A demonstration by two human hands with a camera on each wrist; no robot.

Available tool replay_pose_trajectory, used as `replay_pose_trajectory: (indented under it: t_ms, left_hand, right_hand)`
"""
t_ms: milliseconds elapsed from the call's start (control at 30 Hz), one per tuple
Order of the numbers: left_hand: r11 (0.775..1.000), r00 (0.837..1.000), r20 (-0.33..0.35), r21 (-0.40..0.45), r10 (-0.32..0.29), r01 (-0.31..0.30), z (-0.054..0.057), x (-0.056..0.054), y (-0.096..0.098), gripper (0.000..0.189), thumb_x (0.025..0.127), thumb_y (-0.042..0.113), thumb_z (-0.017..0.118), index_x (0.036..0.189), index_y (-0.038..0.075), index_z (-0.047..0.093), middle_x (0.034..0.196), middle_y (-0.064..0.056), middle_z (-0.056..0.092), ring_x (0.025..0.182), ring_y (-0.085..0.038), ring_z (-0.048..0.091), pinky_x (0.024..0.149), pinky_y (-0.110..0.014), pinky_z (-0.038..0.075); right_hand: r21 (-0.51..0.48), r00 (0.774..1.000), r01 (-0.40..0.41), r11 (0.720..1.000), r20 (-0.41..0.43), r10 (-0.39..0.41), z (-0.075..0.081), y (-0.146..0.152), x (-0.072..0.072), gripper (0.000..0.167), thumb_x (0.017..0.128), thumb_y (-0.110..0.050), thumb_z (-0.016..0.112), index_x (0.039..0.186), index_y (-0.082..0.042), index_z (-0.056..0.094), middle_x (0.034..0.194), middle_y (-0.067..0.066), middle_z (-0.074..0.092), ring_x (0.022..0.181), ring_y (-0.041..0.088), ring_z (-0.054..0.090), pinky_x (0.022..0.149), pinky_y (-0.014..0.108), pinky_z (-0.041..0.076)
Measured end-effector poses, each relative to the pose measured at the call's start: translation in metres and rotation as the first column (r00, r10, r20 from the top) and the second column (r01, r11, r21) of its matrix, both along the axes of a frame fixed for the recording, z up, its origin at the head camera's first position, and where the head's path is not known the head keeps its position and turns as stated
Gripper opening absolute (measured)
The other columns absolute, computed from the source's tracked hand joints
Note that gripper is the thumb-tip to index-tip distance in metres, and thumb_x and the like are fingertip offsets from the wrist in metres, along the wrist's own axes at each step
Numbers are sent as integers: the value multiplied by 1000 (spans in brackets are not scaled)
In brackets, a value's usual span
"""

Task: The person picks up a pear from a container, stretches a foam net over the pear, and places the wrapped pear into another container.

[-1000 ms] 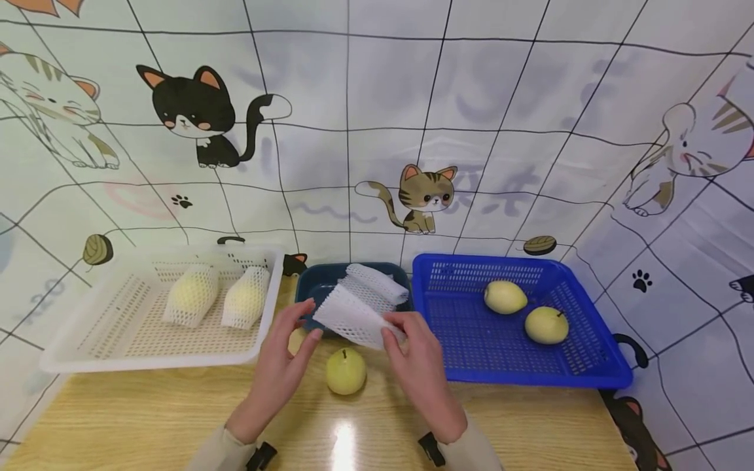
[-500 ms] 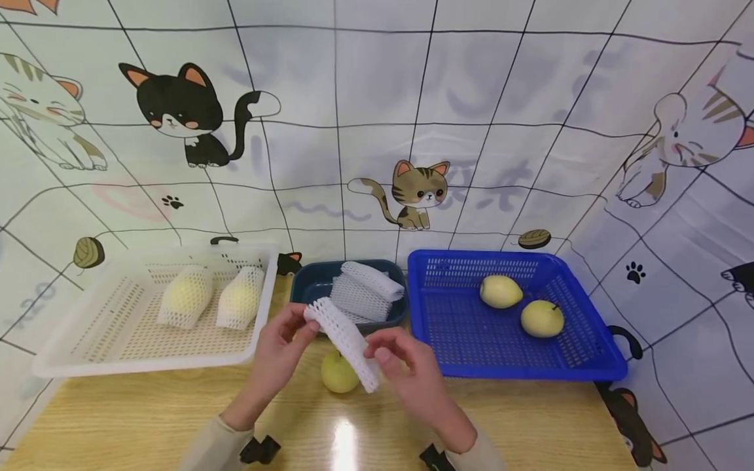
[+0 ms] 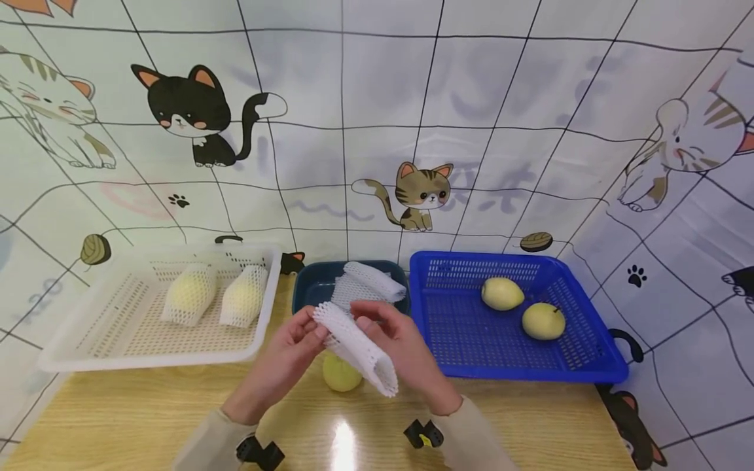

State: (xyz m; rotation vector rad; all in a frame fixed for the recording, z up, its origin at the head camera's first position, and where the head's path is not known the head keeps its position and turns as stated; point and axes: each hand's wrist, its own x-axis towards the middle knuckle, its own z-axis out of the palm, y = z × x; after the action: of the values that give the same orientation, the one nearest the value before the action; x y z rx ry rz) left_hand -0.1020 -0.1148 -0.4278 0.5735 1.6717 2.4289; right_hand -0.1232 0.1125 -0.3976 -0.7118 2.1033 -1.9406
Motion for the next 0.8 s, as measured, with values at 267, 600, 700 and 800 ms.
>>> replay_pose_trajectory:
  t_ms: [267, 600, 700, 800]
  left_hand:
    - [917, 977, -64, -339, 202, -212, 3, 3, 10, 17, 103, 2, 59, 118, -5, 61, 111, -15, 71, 100, -14, 67, 90, -26, 53]
    - [866, 967, -59, -434, 249, -249, 3, 6, 14, 7, 99, 1, 62, 104, -3, 64, 99, -13, 74, 89, -15, 68, 81, -25, 54]
    - [871, 961, -12, -418, 277, -257, -1, 8, 13, 3, 97, 0, 62, 99, -2, 62, 93, -12, 73, 83, -16, 66, 77, -26, 54]
    - [884, 947, 43, -373, 320, -282, -4, 9, 12, 5, 96, 2, 64, 95, -2, 60, 86, -10, 71, 79, -15, 65, 73, -25, 53]
  right_hand:
    - [271, 973, 124, 955, -223, -63, -7, -19, 2, 54, 100, -27, 71, 151, -18, 55, 155, 3, 50, 138, 31, 51, 109, 53, 45]
    - [192, 894, 230, 954, -429, -130, -9, -23, 5, 14, 94, -17, 78, 102, -20, 67, 132, -4, 66, 128, 20, 58, 102, 41, 49]
    - [95, 897, 238, 967, -404, -181, -11, -22, 6, 14, 95, -9, 76, 97, -17, 65, 116, -2, 69, 116, 19, 64, 98, 35, 51]
    - [7, 919, 234, 972, -326, -219, -13, -20, 7, 10, 97, -3, 70, 99, -11, 64, 103, 0, 67, 100, 17, 64, 90, 30, 52]
